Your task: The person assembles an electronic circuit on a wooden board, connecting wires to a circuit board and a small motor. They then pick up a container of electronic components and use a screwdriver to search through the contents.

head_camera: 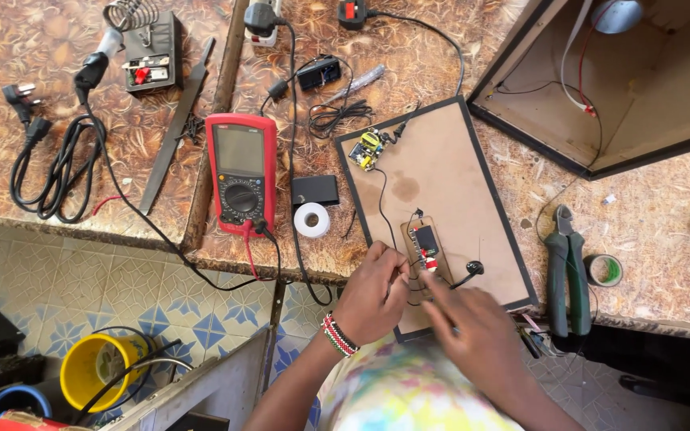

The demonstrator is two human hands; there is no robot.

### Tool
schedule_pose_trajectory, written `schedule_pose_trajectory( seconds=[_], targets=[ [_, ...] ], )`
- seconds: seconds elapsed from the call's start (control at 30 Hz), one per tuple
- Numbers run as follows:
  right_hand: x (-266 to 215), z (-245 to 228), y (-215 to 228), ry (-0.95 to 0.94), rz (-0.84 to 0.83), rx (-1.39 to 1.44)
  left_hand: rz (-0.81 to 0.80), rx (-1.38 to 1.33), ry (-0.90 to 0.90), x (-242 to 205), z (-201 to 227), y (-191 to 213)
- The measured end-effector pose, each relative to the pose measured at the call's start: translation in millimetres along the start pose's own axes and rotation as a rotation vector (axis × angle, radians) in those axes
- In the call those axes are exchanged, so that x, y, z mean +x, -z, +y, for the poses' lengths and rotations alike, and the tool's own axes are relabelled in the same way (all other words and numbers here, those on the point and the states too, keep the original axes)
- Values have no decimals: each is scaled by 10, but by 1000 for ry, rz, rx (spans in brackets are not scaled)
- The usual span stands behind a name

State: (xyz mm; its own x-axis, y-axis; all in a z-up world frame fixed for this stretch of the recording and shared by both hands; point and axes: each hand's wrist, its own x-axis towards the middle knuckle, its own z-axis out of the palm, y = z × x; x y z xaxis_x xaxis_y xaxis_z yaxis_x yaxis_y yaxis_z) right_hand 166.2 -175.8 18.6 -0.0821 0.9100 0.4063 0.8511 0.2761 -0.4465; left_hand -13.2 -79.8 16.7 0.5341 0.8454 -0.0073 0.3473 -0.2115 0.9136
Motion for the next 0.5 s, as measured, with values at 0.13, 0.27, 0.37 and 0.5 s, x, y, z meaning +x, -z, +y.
schedule_pose_trajectory(
  seconds=[0.13, 0.27, 0.37, 0.5],
  targets=[
    [95, -22, -198, -64, -203, -80, -36, -39, -54, -20, 49, 59],
    [184, -123, -141, -284, -102, -81, 226, 31, -90, -179, 158, 17],
    [367, -116, -105, -636, -338, 224, 213, -16, 69, -269, 212, -75],
    [375, -120, -80, -590, -178, 390, 262, -132, 206, -262, 100, -140]
  ],
)
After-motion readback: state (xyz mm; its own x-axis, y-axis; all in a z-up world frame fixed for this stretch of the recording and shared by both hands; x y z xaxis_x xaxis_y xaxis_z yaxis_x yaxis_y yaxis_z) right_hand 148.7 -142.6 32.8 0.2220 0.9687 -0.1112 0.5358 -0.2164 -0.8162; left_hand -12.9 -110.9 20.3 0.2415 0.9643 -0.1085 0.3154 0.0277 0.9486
